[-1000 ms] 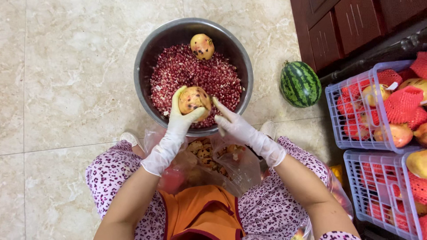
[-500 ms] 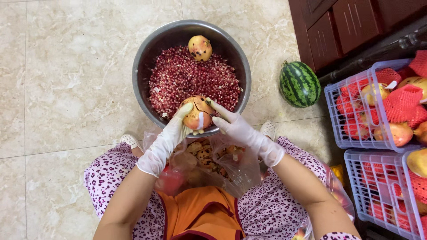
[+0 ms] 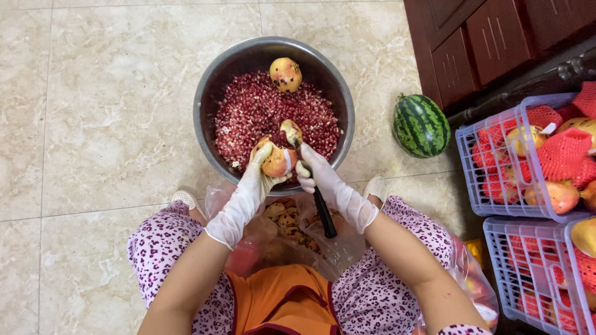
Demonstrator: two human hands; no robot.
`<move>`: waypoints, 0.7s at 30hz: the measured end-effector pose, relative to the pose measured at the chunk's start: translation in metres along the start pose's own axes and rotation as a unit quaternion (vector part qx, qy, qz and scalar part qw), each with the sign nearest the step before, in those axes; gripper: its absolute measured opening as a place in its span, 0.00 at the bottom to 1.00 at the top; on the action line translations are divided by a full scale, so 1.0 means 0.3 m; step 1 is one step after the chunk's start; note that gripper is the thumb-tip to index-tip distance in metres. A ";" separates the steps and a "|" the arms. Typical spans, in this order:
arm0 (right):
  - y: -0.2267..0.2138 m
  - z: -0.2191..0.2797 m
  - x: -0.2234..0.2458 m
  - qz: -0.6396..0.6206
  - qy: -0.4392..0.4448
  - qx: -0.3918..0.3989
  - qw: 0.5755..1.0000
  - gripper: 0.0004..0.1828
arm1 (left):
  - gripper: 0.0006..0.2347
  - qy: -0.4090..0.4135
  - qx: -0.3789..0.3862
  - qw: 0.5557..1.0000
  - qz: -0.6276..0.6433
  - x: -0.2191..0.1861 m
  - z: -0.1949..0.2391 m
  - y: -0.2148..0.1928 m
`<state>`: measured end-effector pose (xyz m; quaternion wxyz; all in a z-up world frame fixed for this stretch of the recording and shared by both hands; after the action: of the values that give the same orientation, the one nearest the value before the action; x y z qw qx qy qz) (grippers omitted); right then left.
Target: The person sits on the floor and uses a knife to cut and separate pomegranate seeds from the rind, collecting the seeds in a large metal bowl and discarding the rind into a plastic bag. The person handles multiple pomegranates one at a time.
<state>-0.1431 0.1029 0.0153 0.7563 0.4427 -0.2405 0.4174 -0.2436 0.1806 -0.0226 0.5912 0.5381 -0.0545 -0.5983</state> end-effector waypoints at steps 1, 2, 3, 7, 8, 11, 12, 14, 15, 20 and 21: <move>-0.013 -0.007 -0.006 -0.032 0.017 0.015 0.999 0.29 | 0.27 0.007 0.009 1.000 0.007 -0.016 -0.004 0.001; -0.026 -0.021 0.008 -0.052 0.011 0.036 0.998 0.30 | 0.28 0.018 0.035 0.999 0.012 -0.033 -0.004 0.014; -0.042 -0.037 0.028 -0.073 0.005 0.057 0.996 0.31 | 0.29 0.030 0.062 0.997 0.017 -0.051 -0.002 0.028; -0.061 -0.026 0.045 -0.116 0.047 0.133 0.983 0.35 | 0.37 0.088 0.122 0.986 -0.077 -0.168 0.031 0.079; -0.077 -0.019 0.051 -0.061 0.045 0.106 0.991 0.34 | 0.38 0.091 0.062 0.980 -0.165 -0.202 0.031 0.061; -0.101 0.024 0.072 0.063 0.038 0.042 0.996 0.32 | 0.40 0.142 -0.087 0.898 -0.408 -0.349 0.062 0.044; -0.095 0.031 0.080 0.077 0.033 0.033 0.996 0.30 | 0.40 0.194 -0.111 0.849 -0.480 -0.411 0.085 0.064; -0.080 0.048 0.092 0.082 0.024 0.028 0.996 0.27 | 0.39 0.270 -0.180 0.695 -0.642 -0.476 0.137 0.113; -0.070 0.058 0.097 0.072 0.019 0.032 0.997 0.26 | 0.38 0.291 -0.222 0.584 -0.724 -0.482 0.161 0.139; -0.006 0.061 0.095 0.075 0.030 0.074 0.994 0.32 | 0.22 0.346 -0.113 0.601 -0.712 -0.254 0.086 0.194; 0.015 0.061 0.062 0.071 0.048 0.086 0.993 0.32 | 0.22 0.359 -0.087 0.637 -0.677 -0.205 0.068 0.198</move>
<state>-0.1368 0.0960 0.0401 0.6948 0.4674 -0.1982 0.5094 -0.2368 0.1986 0.0632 0.0381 0.5426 0.5938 -0.5929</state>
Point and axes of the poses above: each hand's wrist, its own z-axis away from the middle knuckle, its own y-axis out of the palm, x = y × z, the point moved 10 cm from there along -z, towards the middle knuckle, and after that the axes turned 6 degrees about x, right-handed, at the moved point
